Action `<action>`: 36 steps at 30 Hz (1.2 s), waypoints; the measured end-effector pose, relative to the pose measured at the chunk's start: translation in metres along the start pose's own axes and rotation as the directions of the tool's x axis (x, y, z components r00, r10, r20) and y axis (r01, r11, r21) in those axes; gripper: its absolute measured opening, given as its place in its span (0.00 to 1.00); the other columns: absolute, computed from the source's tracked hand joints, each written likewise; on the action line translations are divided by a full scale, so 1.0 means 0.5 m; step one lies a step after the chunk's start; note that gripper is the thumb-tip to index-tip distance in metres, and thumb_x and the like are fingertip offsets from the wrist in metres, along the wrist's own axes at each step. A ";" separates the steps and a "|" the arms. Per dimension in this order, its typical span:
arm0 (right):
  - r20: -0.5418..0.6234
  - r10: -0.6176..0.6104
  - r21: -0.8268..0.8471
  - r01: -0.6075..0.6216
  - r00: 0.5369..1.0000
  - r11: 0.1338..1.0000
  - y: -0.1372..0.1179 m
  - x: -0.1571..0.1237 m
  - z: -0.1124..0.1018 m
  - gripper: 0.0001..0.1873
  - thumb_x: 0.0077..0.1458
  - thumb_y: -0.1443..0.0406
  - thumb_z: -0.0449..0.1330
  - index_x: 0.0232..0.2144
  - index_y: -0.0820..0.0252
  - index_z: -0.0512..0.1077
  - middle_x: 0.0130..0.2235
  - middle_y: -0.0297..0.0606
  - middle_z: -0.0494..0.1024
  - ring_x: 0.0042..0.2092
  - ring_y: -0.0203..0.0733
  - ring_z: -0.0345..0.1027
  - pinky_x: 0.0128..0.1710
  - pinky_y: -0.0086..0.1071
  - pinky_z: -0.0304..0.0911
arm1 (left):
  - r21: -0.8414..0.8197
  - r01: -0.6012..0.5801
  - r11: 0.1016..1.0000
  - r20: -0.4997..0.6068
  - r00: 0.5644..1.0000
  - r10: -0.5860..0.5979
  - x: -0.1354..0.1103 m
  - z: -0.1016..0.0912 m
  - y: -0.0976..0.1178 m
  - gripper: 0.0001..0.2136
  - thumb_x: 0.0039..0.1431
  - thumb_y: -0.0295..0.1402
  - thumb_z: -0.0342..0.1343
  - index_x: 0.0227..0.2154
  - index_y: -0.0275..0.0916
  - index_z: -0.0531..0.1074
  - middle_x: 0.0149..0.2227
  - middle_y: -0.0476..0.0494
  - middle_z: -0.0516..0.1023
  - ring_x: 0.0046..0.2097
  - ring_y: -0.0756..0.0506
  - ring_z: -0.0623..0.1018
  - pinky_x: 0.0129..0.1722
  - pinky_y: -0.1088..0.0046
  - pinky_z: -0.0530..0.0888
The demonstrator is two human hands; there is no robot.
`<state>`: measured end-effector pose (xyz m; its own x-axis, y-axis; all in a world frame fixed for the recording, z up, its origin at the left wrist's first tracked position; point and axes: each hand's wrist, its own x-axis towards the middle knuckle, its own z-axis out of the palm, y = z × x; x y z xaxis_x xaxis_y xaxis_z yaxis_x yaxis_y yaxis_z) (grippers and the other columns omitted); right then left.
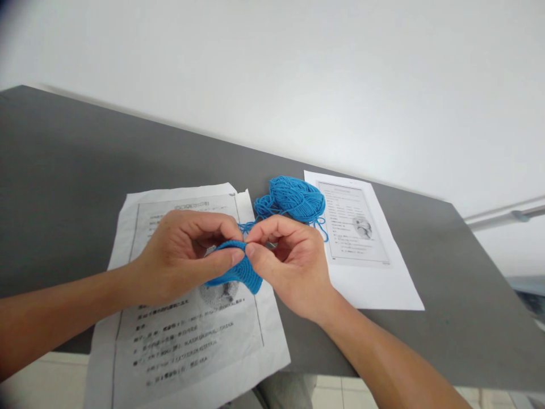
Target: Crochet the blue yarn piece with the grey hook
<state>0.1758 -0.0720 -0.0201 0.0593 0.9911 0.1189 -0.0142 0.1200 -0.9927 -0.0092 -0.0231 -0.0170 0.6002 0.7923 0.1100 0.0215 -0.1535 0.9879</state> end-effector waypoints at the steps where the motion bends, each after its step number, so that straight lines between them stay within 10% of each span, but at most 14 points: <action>1: -0.002 -0.002 -0.008 0.002 1.000 1.000 -0.001 0.000 0.001 0.04 0.46 0.70 0.72 0.26 0.57 0.82 0.24 0.30 0.80 0.24 0.31 0.68 0.23 0.24 0.65 | 0.003 -0.003 1.000 0.002 1.000 0.003 -0.001 0.000 0.000 0.05 0.56 0.28 0.61 0.25 0.34 0.78 0.22 0.52 0.72 0.25 0.54 0.67 0.23 0.80 0.64; 36: -0.021 -0.024 -0.057 0.023 0.999 0.998 -0.007 0.001 0.005 0.03 0.47 0.68 0.70 0.24 0.56 0.79 0.23 0.31 0.78 0.24 0.34 0.66 0.21 0.27 0.63 | 0.064 -0.047 0.997 -0.009 0.999 0.047 0.001 -0.003 0.007 0.07 0.55 0.28 0.59 0.22 0.35 0.76 0.20 0.52 0.72 0.23 0.54 0.67 0.23 0.79 0.65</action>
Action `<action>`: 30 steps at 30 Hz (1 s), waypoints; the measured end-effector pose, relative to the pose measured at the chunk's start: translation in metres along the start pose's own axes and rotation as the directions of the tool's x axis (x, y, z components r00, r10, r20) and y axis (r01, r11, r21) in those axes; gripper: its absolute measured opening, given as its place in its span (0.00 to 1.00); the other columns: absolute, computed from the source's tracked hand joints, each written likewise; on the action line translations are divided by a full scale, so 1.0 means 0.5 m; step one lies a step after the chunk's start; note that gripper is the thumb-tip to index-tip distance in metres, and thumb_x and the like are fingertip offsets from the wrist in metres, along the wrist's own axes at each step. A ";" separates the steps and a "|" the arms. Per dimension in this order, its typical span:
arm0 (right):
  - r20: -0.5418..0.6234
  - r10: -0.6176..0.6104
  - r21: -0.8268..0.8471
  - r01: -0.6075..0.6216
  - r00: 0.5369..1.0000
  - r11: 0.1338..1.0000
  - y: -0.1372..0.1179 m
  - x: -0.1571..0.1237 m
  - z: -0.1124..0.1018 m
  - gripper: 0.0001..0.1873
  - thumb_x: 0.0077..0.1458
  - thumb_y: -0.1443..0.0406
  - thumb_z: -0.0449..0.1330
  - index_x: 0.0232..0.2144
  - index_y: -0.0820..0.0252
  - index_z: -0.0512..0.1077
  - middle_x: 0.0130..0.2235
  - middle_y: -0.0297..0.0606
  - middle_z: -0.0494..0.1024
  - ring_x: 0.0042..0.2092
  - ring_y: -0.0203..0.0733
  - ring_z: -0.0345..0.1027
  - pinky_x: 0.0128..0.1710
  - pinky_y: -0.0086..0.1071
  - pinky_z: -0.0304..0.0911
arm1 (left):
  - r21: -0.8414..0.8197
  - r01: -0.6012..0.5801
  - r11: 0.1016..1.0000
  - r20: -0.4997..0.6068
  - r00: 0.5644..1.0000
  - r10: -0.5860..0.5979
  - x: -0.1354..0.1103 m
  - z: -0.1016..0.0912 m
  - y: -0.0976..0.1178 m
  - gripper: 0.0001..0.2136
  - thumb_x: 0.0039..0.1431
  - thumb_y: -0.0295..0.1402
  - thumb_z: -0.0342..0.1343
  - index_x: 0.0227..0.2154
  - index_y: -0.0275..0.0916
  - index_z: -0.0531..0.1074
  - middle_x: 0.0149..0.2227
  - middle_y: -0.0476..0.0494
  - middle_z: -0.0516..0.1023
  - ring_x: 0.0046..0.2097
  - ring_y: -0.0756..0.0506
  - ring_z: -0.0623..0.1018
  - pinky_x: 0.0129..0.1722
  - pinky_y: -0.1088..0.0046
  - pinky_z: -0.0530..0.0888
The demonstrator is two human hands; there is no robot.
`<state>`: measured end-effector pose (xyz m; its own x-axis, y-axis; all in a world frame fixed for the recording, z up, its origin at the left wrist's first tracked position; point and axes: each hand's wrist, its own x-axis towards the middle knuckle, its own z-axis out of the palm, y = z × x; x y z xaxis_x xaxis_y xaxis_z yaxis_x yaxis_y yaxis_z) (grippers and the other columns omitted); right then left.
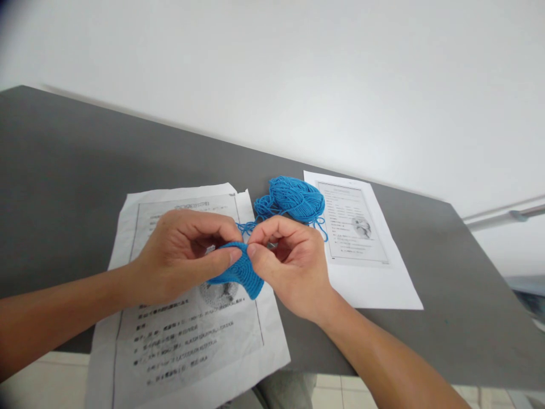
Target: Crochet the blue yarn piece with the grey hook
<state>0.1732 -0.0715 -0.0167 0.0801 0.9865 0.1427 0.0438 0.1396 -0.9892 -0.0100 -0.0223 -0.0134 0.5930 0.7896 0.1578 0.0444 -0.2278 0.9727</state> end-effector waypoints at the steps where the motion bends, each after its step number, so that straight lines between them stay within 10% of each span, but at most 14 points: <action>1: 0.000 0.000 -0.008 0.000 1.000 1.000 -0.001 0.000 0.001 0.03 0.47 0.68 0.69 0.24 0.56 0.79 0.23 0.31 0.78 0.24 0.34 0.66 0.21 0.27 0.63 | -0.005 0.001 1.000 0.007 1.000 -0.001 0.000 0.000 0.000 0.07 0.55 0.28 0.59 0.22 0.35 0.76 0.20 0.52 0.72 0.23 0.54 0.68 0.23 0.80 0.65; 30: 0.008 0.001 0.061 -0.002 1.000 0.998 0.000 0.000 0.003 0.04 0.46 0.71 0.70 0.24 0.57 0.81 0.24 0.31 0.80 0.24 0.32 0.68 0.22 0.24 0.66 | -0.030 0.019 0.999 0.053 0.998 -0.017 0.000 -0.002 0.002 0.07 0.57 0.27 0.59 0.24 0.34 0.77 0.21 0.52 0.73 0.23 0.54 0.68 0.22 0.79 0.65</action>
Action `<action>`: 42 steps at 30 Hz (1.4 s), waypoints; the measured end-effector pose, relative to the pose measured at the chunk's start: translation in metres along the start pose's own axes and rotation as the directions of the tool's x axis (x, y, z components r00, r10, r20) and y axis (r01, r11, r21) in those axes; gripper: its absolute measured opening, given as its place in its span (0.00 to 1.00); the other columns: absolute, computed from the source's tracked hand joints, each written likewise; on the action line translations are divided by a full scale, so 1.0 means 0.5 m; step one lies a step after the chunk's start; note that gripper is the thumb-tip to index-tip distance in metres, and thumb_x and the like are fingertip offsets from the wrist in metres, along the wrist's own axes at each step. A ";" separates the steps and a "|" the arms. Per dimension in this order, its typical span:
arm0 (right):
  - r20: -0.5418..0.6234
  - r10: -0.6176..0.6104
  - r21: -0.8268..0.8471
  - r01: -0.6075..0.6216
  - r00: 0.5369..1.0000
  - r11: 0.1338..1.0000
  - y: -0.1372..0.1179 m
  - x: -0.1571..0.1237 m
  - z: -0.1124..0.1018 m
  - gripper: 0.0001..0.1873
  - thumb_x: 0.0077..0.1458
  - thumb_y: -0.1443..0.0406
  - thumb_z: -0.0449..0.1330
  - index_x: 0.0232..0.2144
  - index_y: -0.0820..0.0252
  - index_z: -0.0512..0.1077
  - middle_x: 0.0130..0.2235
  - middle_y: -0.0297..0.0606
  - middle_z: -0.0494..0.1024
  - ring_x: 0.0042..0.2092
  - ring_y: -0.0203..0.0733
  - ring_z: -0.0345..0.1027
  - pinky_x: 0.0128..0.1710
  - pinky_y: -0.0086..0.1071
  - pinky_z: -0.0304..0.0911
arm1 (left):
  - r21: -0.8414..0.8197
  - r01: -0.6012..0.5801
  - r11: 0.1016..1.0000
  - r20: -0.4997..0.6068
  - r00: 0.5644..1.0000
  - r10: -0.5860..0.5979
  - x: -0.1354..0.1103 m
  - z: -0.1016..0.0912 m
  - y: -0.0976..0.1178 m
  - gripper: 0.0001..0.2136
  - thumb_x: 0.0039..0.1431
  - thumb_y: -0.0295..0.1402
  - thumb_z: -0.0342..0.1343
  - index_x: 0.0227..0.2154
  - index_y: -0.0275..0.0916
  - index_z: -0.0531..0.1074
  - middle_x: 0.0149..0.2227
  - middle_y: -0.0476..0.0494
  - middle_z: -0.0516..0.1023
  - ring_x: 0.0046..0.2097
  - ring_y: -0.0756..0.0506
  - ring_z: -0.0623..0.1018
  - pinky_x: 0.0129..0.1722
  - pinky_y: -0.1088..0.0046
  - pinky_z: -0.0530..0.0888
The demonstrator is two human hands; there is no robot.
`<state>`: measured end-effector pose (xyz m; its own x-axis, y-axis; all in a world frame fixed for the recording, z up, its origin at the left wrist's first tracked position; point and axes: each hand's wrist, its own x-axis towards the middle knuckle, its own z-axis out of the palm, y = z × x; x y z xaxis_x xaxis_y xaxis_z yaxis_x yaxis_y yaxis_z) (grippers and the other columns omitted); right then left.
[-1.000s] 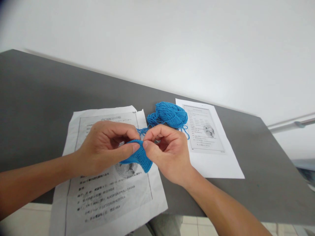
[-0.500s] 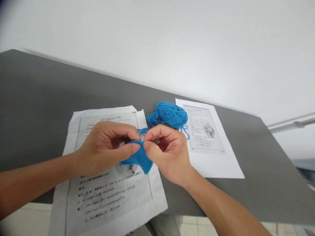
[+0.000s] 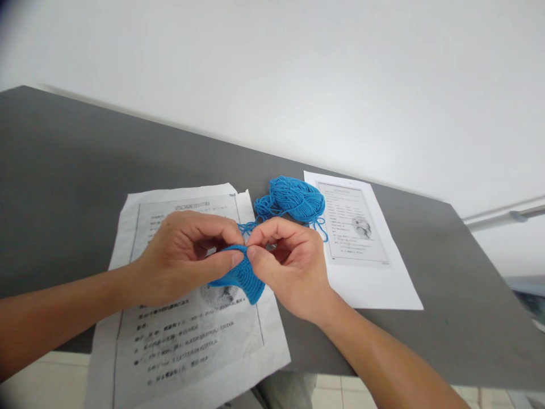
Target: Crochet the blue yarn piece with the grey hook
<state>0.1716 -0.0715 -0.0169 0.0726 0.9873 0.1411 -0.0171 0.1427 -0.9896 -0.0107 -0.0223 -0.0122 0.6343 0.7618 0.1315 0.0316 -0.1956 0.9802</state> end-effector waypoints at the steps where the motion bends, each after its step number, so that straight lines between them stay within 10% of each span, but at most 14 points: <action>1: -0.001 -0.002 -0.005 0.002 1.000 1.000 0.000 0.000 0.000 0.04 0.46 0.71 0.70 0.24 0.57 0.81 0.24 0.30 0.80 0.24 0.32 0.69 0.23 0.24 0.66 | 0.003 -0.003 1.000 -0.001 1.000 0.003 -0.001 0.000 -0.001 0.08 0.57 0.27 0.59 0.24 0.34 0.77 0.21 0.52 0.73 0.23 0.54 0.68 0.22 0.80 0.65; 42: -0.017 0.016 0.021 -0.015 1.000 1.000 0.007 -0.003 -0.001 0.04 0.46 0.70 0.69 0.24 0.56 0.81 0.23 0.30 0.78 0.24 0.32 0.67 0.22 0.25 0.63 | -0.001 0.019 1.000 -0.048 0.999 -0.019 0.002 0.003 0.000 0.08 0.55 0.29 0.57 0.22 0.34 0.75 0.19 0.53 0.69 0.22 0.55 0.64 0.20 0.81 0.61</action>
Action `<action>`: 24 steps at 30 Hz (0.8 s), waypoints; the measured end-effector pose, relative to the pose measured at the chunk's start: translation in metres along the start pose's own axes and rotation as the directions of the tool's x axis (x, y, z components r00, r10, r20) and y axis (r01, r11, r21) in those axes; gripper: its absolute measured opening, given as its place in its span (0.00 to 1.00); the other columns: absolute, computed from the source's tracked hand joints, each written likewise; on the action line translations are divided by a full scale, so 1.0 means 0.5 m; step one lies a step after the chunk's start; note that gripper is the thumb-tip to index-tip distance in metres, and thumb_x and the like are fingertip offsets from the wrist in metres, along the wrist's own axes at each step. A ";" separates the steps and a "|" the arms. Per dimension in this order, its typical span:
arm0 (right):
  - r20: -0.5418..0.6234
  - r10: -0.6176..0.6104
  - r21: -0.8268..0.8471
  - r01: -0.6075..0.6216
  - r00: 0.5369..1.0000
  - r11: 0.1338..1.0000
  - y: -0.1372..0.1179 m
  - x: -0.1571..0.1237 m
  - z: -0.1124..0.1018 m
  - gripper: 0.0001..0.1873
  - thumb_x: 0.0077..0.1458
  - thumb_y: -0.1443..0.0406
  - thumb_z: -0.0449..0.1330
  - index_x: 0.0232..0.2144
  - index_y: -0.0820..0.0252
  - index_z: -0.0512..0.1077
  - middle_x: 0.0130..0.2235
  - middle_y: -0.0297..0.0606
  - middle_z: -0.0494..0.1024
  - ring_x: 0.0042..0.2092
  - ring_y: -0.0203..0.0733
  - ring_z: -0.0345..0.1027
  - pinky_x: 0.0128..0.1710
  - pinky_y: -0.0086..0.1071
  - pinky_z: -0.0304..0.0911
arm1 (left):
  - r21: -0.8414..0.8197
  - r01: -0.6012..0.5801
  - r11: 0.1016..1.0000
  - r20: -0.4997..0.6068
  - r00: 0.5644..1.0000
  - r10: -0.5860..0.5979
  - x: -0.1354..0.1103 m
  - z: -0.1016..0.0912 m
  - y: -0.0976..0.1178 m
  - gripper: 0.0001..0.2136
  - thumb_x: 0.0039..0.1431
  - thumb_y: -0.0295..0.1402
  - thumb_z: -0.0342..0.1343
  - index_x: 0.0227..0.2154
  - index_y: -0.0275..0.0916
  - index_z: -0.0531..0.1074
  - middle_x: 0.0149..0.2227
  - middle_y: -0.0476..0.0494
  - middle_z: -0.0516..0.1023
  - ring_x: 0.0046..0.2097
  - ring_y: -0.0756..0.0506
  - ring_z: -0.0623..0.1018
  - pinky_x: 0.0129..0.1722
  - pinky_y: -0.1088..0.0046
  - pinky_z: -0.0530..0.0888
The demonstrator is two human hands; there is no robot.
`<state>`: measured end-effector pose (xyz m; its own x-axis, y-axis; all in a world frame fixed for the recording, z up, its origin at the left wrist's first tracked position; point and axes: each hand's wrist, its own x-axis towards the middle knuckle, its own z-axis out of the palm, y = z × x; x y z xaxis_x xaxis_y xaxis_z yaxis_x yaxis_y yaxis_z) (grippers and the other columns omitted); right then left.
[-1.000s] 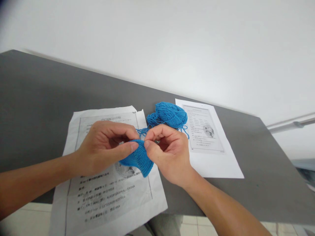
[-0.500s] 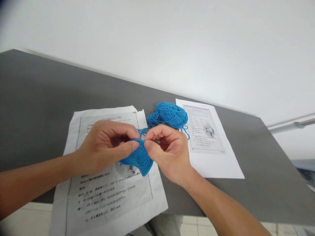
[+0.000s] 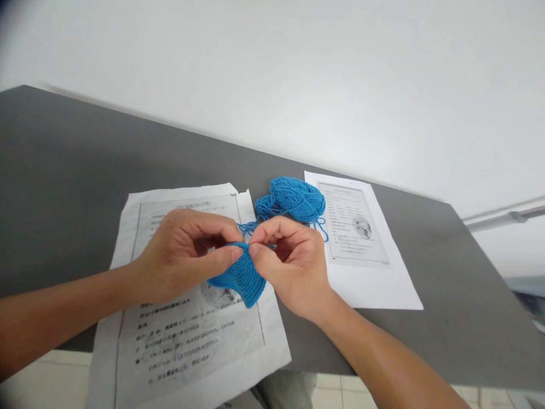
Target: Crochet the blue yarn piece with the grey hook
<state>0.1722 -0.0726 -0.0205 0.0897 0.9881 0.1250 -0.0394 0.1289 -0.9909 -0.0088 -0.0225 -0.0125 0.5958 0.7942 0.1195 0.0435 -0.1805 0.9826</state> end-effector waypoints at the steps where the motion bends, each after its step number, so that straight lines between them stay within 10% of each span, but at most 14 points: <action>1: 0.000 0.002 -0.002 -0.002 1.000 1.000 -0.001 0.000 0.000 0.04 0.46 0.70 0.69 0.24 0.56 0.80 0.23 0.30 0.78 0.24 0.32 0.67 0.22 0.25 0.63 | -0.005 0.000 1.000 0.003 1.000 0.000 0.000 0.000 0.000 0.08 0.55 0.29 0.57 0.22 0.34 0.75 0.19 0.53 0.69 0.22 0.55 0.64 0.20 0.81 0.61; 24: -0.003 0.024 0.026 -0.024 1.000 0.999 -0.004 0.004 0.006 0.04 0.44 0.70 0.71 0.24 0.57 0.81 0.23 0.31 0.78 0.23 0.32 0.67 0.22 0.25 0.63 | -0.014 0.047 0.999 0.042 0.998 -0.046 0.001 -0.002 0.004 0.08 0.55 0.30 0.58 0.22 0.34 0.74 0.20 0.51 0.69 0.23 0.53 0.65 0.21 0.79 0.62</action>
<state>0.1694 -0.0709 -0.0181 0.0919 0.9907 0.1008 -0.0677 0.1072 -0.9919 -0.0094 -0.0219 -0.0103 0.6264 0.7766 0.0678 0.0604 -0.1350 0.9890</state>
